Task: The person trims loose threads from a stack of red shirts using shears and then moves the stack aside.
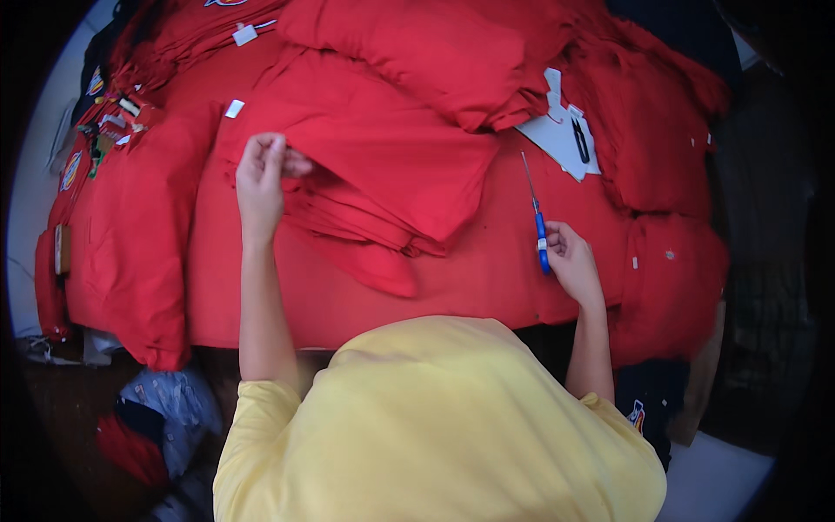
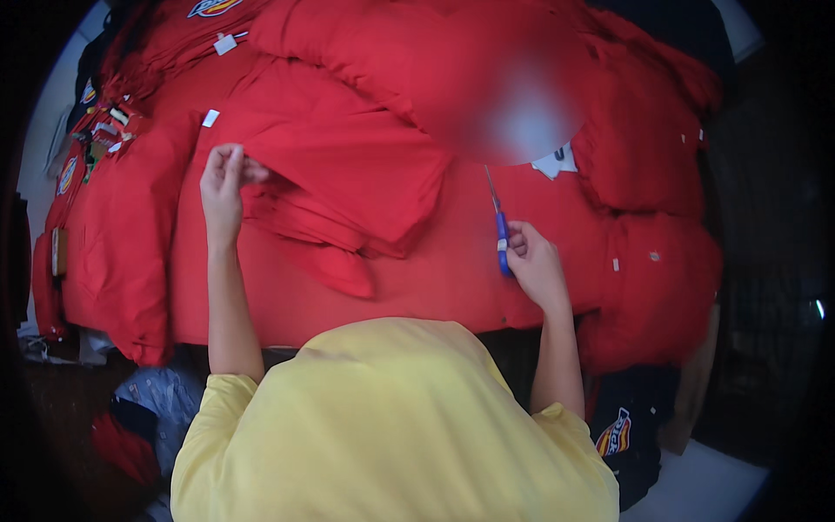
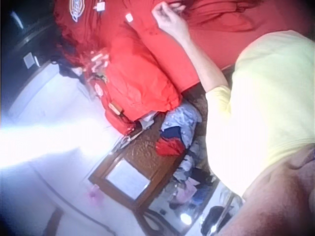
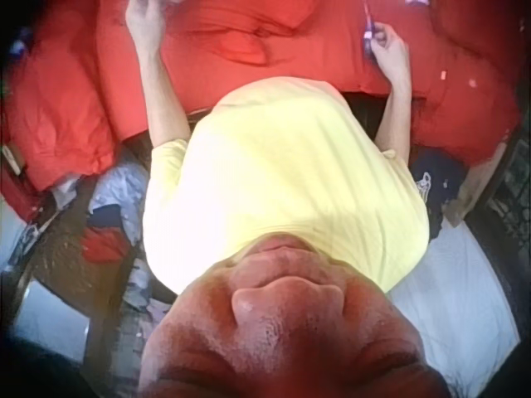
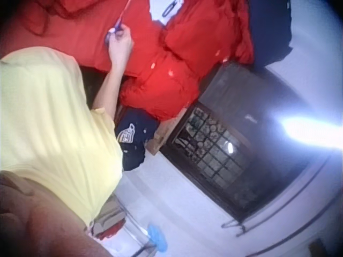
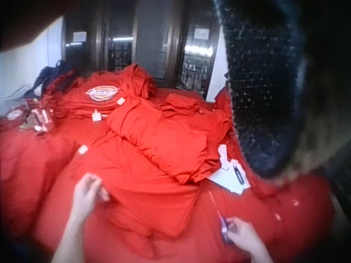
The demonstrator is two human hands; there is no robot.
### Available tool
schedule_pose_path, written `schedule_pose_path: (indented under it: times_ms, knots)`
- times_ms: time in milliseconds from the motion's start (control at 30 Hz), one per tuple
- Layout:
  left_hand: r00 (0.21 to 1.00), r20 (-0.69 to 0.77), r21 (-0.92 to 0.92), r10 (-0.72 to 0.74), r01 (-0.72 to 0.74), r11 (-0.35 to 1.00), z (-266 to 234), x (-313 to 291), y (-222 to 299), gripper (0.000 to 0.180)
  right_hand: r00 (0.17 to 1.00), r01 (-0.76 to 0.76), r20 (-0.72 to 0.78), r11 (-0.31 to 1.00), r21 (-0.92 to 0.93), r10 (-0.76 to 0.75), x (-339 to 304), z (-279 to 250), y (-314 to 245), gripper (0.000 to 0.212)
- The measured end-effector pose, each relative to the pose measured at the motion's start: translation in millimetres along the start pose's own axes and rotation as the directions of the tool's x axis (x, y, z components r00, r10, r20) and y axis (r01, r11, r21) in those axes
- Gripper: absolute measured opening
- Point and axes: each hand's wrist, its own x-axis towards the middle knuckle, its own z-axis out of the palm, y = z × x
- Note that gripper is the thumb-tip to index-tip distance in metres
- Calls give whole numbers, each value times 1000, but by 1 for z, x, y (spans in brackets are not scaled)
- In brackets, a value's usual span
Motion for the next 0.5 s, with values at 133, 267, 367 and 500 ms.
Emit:
schedule_pose_path:
  times_ms: [133, 267, 367, 500]
  knots:
    - [994, -96, -156, 44, -59, 986, -16, 47, -9, 25, 986, 55, 104, 850, 524, -128, -1, 27, -18, 39]
    - [987, -12, 176, 162, -157, 972, -11, 67, -6, 52, 946, 22, 237, 773, 633, -221, -4, 55, -40, 41]
    - [990, 38, 578, 136, -132, 805, -1, 47, -1, 49, 927, 25, 282, 791, 611, -248, -8, 67, -44, 42]
    - [983, 88, 775, -159, 32, 632, 23, -7, 8, 52, 904, 10, 317, 754, 657, -287, -8, 76, -42, 46]
